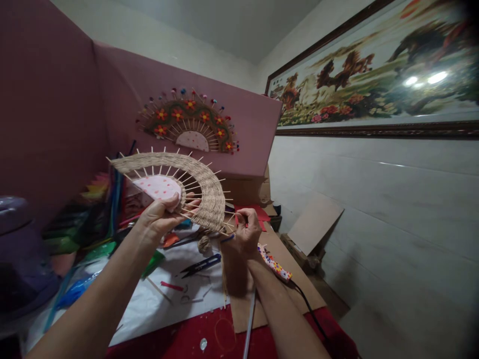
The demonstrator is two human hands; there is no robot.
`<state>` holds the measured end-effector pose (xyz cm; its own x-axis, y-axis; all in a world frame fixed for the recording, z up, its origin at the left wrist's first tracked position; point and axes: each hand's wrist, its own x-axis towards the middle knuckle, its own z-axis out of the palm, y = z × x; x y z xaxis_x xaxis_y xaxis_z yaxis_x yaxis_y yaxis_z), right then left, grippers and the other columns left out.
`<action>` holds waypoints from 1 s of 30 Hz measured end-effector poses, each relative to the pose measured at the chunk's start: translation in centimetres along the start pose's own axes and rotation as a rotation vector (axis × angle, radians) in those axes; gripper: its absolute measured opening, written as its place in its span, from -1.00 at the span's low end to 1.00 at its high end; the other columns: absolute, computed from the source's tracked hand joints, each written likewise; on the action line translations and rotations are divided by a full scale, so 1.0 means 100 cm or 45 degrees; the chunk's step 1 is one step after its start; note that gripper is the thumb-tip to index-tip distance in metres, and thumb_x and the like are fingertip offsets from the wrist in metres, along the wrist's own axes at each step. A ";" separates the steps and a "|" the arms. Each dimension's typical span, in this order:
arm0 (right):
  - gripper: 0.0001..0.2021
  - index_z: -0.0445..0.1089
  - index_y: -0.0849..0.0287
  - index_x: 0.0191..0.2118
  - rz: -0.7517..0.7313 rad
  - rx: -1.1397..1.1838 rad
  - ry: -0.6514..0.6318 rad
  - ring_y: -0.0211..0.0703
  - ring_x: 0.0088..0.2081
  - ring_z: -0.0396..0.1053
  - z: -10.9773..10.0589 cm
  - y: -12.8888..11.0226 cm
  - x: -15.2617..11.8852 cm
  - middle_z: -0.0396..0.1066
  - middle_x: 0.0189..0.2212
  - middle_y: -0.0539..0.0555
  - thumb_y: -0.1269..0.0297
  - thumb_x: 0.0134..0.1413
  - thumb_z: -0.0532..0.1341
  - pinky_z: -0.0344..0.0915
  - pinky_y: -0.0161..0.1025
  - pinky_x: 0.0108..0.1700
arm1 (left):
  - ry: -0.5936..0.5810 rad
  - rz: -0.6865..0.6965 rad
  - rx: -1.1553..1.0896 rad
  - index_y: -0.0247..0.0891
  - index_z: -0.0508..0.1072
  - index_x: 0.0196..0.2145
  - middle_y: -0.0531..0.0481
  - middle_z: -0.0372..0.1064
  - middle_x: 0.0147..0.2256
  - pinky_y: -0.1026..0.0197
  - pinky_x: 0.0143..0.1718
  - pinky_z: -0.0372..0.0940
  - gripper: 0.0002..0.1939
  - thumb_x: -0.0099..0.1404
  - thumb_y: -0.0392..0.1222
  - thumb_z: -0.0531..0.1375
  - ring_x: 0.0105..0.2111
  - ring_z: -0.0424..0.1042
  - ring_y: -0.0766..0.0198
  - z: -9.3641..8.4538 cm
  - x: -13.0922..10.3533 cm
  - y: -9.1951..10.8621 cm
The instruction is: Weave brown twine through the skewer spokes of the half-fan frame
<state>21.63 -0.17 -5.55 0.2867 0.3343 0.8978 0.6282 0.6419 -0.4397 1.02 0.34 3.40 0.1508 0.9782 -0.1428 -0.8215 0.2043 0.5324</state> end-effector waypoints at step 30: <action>-0.81 0.32 0.19 -0.36 0.335 0.208 -0.099 -0.24 -0.41 0.31 0.007 0.006 -0.004 0.36 -0.46 0.02 0.16 0.07 0.14 0.22 -0.30 -0.32 | 0.008 -0.155 0.066 -0.39 0.36 -0.07 -0.29 0.48 -0.37 -0.25 -0.26 0.38 -0.67 0.20 -0.38 0.03 -0.30 0.50 -0.13 -0.010 0.009 0.010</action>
<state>21.39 0.57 -6.17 0.3639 0.5514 0.7507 0.4133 0.6267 -0.6607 -0.24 1.40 2.97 0.2440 0.9457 -0.2145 -0.7677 0.3236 0.5532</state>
